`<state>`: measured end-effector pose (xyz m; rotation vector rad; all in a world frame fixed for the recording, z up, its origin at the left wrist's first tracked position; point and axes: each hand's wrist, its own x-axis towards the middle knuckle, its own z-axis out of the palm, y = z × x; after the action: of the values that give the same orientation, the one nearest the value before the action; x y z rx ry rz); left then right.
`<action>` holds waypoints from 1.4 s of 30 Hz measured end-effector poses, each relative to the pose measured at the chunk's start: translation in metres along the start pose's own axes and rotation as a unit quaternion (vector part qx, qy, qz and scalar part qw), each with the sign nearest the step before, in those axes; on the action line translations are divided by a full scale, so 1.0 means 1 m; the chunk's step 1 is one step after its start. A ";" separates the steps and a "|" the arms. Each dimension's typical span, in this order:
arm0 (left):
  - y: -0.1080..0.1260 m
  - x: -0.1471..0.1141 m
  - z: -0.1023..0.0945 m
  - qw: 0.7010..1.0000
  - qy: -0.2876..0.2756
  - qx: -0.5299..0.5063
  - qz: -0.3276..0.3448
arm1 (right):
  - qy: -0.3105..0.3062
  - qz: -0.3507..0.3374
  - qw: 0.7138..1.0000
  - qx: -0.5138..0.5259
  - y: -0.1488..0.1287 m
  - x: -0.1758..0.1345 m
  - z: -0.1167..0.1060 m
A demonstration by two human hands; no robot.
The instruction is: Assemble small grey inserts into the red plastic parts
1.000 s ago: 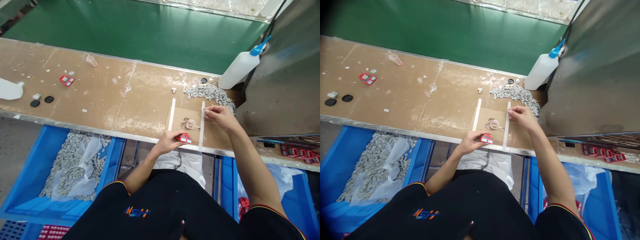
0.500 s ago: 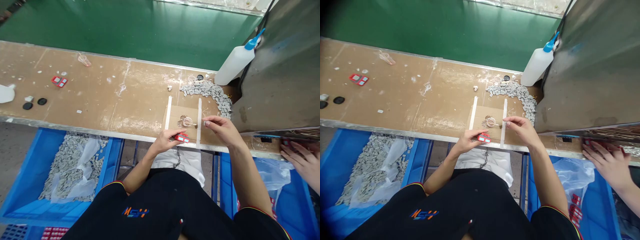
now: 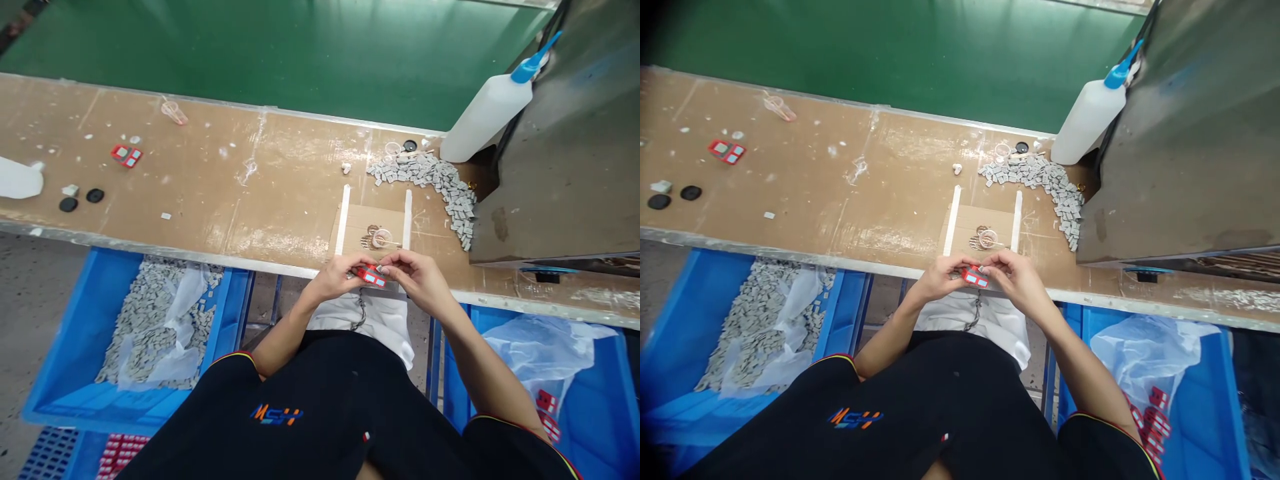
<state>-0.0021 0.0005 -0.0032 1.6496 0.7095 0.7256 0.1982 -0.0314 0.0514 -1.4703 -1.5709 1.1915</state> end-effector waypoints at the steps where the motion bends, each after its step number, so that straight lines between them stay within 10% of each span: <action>1: 0.000 0.000 0.000 1.000 -0.002 0.009 0.000 | 0.000 -0.007 1.000 -0.006 0.001 0.000 0.000; 15: 0.000 -0.003 0.000 0.996 -0.005 0.090 0.022 | -0.005 -0.125 0.968 -0.217 -0.008 -0.020 0.009; 30: -0.004 0.003 -0.001 0.984 0.061 0.041 0.164 | 0.120 0.024 0.976 0.179 0.023 -0.037 0.050; 42: 0.004 0.005 0.000 0.991 0.073 -0.014 0.113 | 0.165 -0.090 0.979 -0.080 0.016 -0.028 0.034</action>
<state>0.0016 0.0032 0.0016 1.6797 0.6170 1.0220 0.1771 -0.0654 0.0272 -1.5004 -1.5552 0.6892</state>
